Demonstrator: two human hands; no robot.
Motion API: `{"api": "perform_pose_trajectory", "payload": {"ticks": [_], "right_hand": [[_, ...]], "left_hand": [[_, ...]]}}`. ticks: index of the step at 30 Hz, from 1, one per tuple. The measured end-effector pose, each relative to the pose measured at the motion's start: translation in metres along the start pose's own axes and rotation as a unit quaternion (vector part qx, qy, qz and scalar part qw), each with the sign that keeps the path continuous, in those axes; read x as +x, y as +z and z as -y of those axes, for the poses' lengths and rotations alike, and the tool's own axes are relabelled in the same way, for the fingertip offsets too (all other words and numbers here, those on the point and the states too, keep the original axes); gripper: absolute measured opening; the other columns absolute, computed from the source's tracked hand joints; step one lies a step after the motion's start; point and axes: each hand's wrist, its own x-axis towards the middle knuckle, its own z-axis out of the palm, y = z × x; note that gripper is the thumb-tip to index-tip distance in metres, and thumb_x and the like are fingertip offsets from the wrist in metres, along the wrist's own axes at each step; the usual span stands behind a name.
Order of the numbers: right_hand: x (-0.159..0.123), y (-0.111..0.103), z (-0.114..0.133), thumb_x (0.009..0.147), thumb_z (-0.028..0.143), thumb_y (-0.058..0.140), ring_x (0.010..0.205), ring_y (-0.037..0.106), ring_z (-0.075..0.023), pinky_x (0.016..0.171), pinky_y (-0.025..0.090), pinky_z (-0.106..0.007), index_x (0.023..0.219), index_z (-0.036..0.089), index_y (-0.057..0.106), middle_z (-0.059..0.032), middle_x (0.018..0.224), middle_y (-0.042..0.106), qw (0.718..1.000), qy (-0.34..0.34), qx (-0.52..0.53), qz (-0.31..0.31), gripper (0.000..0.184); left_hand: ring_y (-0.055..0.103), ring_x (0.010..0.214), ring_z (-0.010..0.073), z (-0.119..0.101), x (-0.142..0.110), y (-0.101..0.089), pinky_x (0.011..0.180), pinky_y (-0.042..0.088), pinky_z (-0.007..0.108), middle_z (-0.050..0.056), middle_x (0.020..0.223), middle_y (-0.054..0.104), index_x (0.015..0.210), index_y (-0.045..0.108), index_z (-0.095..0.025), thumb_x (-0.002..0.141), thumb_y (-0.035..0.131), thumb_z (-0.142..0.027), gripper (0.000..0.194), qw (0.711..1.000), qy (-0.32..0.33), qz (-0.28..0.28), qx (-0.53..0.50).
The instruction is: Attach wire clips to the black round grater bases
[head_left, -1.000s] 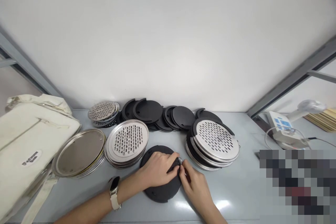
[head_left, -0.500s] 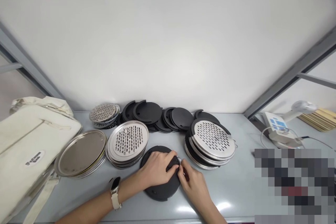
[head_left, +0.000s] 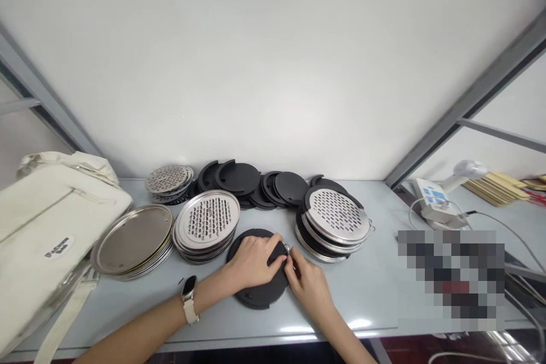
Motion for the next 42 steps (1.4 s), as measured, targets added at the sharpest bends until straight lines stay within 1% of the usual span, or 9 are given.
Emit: {"api": "perform_pose_trajectory", "payload": {"ticks": [3,7,10,16,22,28,32,37,42], "right_hand": [[0.0,0.001,-0.001,0.095,0.028,0.035,0.044,0.057,-0.0168,0.045,0.027,-0.025,0.084,0.02,0.05,0.0024,0.052,0.056,1.0,-0.001,-0.003,-0.004,0.02],[0.001,-0.002,0.0,0.095,0.028,0.035,0.046,0.057,-0.0163,0.046,0.027,-0.024,0.083,0.02,0.05,0.0021,0.053,0.056,1.0,0.0,0.003,-0.005,0.021],[0.001,-0.004,0.001,0.095,0.028,0.034,0.044,0.053,-0.015,0.046,0.026,-0.024,0.081,0.02,0.049,0.003,0.052,0.053,1.0,0.005,0.016,0.001,0.022],[0.002,-0.008,0.0,0.094,0.029,0.034,0.043,0.043,-0.0136,0.046,0.025,-0.024,0.078,0.022,0.046,0.0048,0.052,0.046,0.999,0.014,0.05,0.016,0.021],[0.001,-0.012,-0.004,0.094,0.029,0.035,0.046,0.042,-0.0133,0.048,0.026,-0.024,0.077,0.023,0.043,0.0056,0.054,0.043,0.996,-0.007,0.079,0.028,0.019],[0.001,-0.01,-0.003,0.093,0.028,0.036,0.046,0.04,-0.0129,0.048,0.026,-0.023,0.077,0.023,0.044,0.0065,0.054,0.04,0.995,-0.007,0.097,0.01,0.019],[-0.003,-0.01,-0.003,0.094,0.027,0.035,0.047,0.041,-0.0129,0.049,0.028,-0.022,0.077,0.023,0.042,0.0065,0.055,0.04,0.994,-0.012,0.107,0.001,0.019],[-0.009,-0.009,-0.003,0.094,0.026,0.036,0.047,0.043,-0.0128,0.049,0.03,-0.023,0.079,0.023,0.042,0.0059,0.057,0.043,0.995,-0.029,0.099,-0.005,0.017],[-0.008,-0.01,-0.003,0.095,0.026,0.034,0.047,0.046,-0.0134,0.048,0.03,-0.023,0.08,0.023,0.042,0.005,0.057,0.046,0.995,-0.021,0.1,-0.011,0.017]], "left_hand": [[0.066,0.072,0.0258,-0.001,0.0,0.0,0.06,0.04,0.03,0.003,0.077,0.067,0.114,0.044,-0.019,0.091,0.048,-0.039,0.031,1.0,-0.014,-0.011,0.013],[0.065,0.07,0.0235,0.001,-0.001,0.003,0.06,0.039,0.029,0.002,0.074,0.065,0.092,0.048,-0.021,0.091,0.049,-0.04,0.019,1.0,-0.013,-0.014,0.023],[0.064,0.068,0.023,0.001,-0.001,0.005,0.059,0.038,0.028,0.002,0.071,0.064,0.086,0.049,-0.021,0.09,0.049,-0.041,0.02,0.999,-0.014,-0.019,0.025],[0.065,0.07,0.023,-0.006,-0.003,0.005,0.058,0.038,0.029,0.003,0.071,0.064,0.085,0.052,-0.021,0.09,0.048,-0.04,0.021,0.998,-0.019,-0.038,0.036],[0.064,0.067,0.0226,-0.009,-0.004,0.005,0.058,0.037,0.028,0.002,0.07,0.064,0.085,0.053,-0.021,0.089,0.051,-0.041,0.021,0.997,-0.024,-0.054,0.038],[0.063,0.066,0.021,-0.008,-0.005,0.006,0.057,0.035,0.028,0.002,0.068,0.062,0.082,0.052,-0.021,0.089,0.051,-0.042,0.023,0.997,-0.027,-0.066,0.039],[0.062,0.066,0.0202,-0.005,-0.004,0.006,0.056,0.034,0.027,0.001,0.067,0.062,0.081,0.052,-0.021,0.089,0.053,-0.043,0.023,0.996,-0.023,-0.07,0.04],[0.061,0.066,0.0199,0.004,0.0,0.006,0.057,0.034,0.027,0.002,0.071,0.062,0.086,0.051,-0.02,0.092,0.048,-0.037,0.018,0.996,-0.034,-0.076,0.039],[0.06,0.069,0.0203,0.005,-0.002,0.002,0.059,0.035,0.028,0.002,0.072,0.061,0.087,0.05,-0.02,0.091,0.047,-0.032,0.013,0.998,0.011,-0.054,0.028]]}}
